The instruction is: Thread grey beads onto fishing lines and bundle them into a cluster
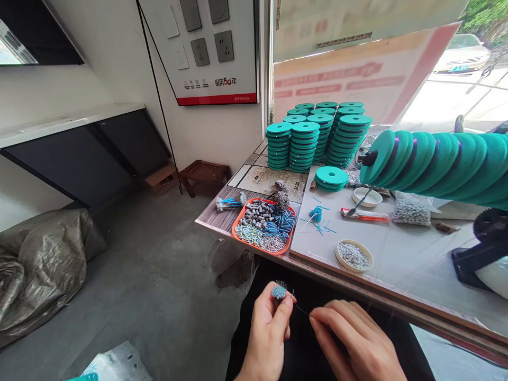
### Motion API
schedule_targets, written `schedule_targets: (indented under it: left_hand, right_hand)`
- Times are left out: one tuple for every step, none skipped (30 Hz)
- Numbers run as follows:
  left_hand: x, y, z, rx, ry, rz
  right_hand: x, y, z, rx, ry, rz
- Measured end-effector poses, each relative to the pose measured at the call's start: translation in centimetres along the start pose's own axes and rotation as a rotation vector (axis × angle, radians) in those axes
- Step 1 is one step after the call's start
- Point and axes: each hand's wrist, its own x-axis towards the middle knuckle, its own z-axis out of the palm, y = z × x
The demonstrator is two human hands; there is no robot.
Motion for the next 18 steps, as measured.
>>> schedule_targets:
  left_hand:
    - [-0.01, 0.05, -0.03, 0.023, -0.003, 0.012]
    - [-0.01, 0.09, -0.06, 0.036, -0.001, 0.02]
    - [0.0, 0.11, -0.09, 0.037, 0.0, 0.023]
    - [0.01, 0.11, -0.13, 0.031, 0.001, 0.022]
    - [0.03, 0.09, -0.15, 0.024, 0.001, 0.021]
    - [0.03, 0.06, -0.18, 0.019, 0.004, 0.02]
    - [0.03, 0.04, -0.19, 0.018, 0.006, 0.02]
    - [0.01, 0.02, -0.19, 0.021, 0.008, 0.02]
    - [-0.02, 0.01, -0.18, 0.026, 0.004, 0.021]
    - [-0.05, 0.03, -0.16, 0.033, 0.001, 0.021]
    - [-0.08, 0.06, -0.13, 0.039, -0.002, 0.022]
    - [-0.1, 0.1, -0.1, 0.044, -0.004, 0.022]
    - [-0.12, 0.16, -0.07, 0.048, -0.004, 0.022]
    - [-0.13, 0.22, -0.04, 0.051, -0.002, 0.024]
    - [-0.14, 0.3, -0.02, 0.052, 0.002, 0.027]
    - [-0.16, 0.38, -0.01, 0.053, 0.008, 0.03]
    - [-0.19, 0.46, -0.01, 0.057, 0.016, 0.034]
    - [-0.22, 0.54, -0.03, 0.07, 0.022, 0.04]
  right_hand:
    - [0.04, -0.01, 0.0, -0.004, 0.007, -0.004]
    - [0.09, -0.02, -0.02, -0.006, 0.014, -0.01]
    - [0.15, -0.05, -0.04, -0.004, 0.02, -0.017]
    - [0.2, -0.07, -0.06, -0.001, 0.025, -0.023]
    - [0.25, -0.1, -0.09, 0.004, 0.026, -0.029]
    - [0.28, -0.13, -0.1, 0.011, 0.029, -0.034]
    - [0.3, -0.16, -0.11, 0.017, 0.028, -0.036]
    - [0.3, -0.18, -0.1, 0.02, 0.028, -0.036]
    - [0.31, -0.2, -0.08, 0.021, 0.028, -0.035]
    - [0.3, -0.21, -0.05, 0.021, 0.028, -0.034]
    - [0.3, -0.21, -0.01, 0.018, 0.029, -0.033]
    - [0.31, -0.21, 0.02, 0.014, 0.028, -0.031]
    - [0.32, -0.2, 0.04, 0.009, 0.029, -0.029]
    - [0.33, -0.2, 0.05, 0.004, 0.031, -0.026]
    - [0.36, -0.21, 0.04, -0.001, 0.034, -0.026]
    - [0.39, -0.24, -0.01, -0.005, 0.035, -0.024]
    - [0.43, -0.27, -0.08, -0.01, 0.029, -0.018]
    - [0.47, -0.32, -0.17, -0.016, 0.021, -0.011]
